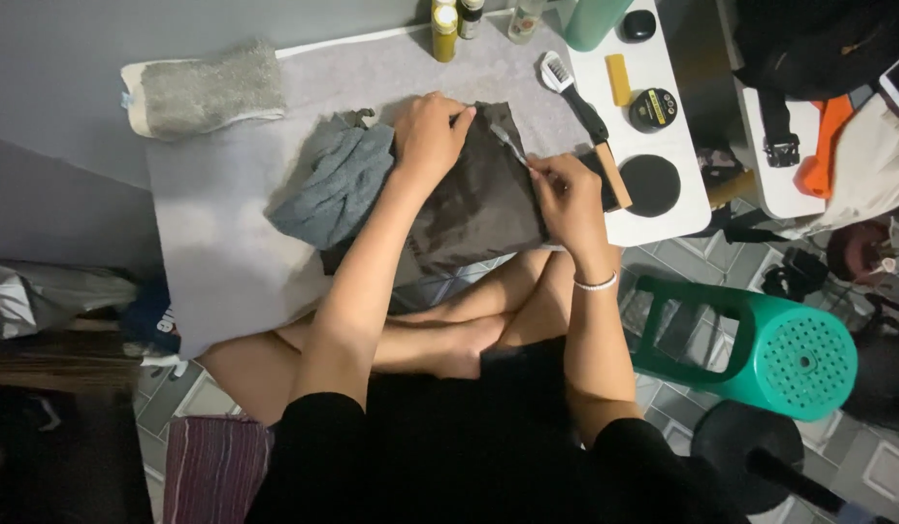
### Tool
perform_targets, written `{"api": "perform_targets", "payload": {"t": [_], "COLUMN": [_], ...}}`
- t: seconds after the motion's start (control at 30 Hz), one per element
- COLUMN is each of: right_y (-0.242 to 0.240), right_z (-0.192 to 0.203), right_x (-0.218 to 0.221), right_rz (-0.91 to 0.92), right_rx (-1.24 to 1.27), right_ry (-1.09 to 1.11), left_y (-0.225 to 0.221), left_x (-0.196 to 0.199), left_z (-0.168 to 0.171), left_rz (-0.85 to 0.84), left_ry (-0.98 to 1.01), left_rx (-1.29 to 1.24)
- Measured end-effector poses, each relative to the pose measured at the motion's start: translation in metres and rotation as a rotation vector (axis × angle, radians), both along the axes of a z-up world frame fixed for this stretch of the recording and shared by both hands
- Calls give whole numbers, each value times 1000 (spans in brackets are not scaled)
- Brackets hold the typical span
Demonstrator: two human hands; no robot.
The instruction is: Applying sealant or adhesive to the seams of a dark bag using a small applicator tool and wiping it with a cloth.
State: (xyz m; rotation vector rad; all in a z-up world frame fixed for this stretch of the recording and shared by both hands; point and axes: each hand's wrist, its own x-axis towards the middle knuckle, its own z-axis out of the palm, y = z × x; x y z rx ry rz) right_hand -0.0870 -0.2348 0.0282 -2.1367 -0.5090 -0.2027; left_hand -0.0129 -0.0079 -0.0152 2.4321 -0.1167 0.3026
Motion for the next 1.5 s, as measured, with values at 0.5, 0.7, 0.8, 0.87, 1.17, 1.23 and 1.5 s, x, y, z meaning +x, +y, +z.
{"api": "perform_targets", "payload": {"t": [0.5,0.7,0.8,0.87,1.17,1.23,1.5], "right_y": [31,31,15,12,31,32,12], "right_z": [38,50,49,46,12,23,43], "right_x": [-43,-56,-71,-71,-29,-38,-79], "right_rz": [-157,-169,-204,-213,-162,-120,-196], "right_rx": [-146,-335,-401,-390,-262,-235,-489], "right_ry": [-76,18,35,52,-34,11,91], "left_y": [-6,-1,0,-1,1,2,0], "left_x": [-7,-8,0,0,-1,-4,-5], "left_z": [3,-6,-18,-19,-20,-15,-26], "left_rz": [52,50,40,47,0,-2,23], "left_ry": [-46,-50,-90,-119,-185,-229,-316], "left_rx": [-34,-128,-22,0,34,78,95]}}
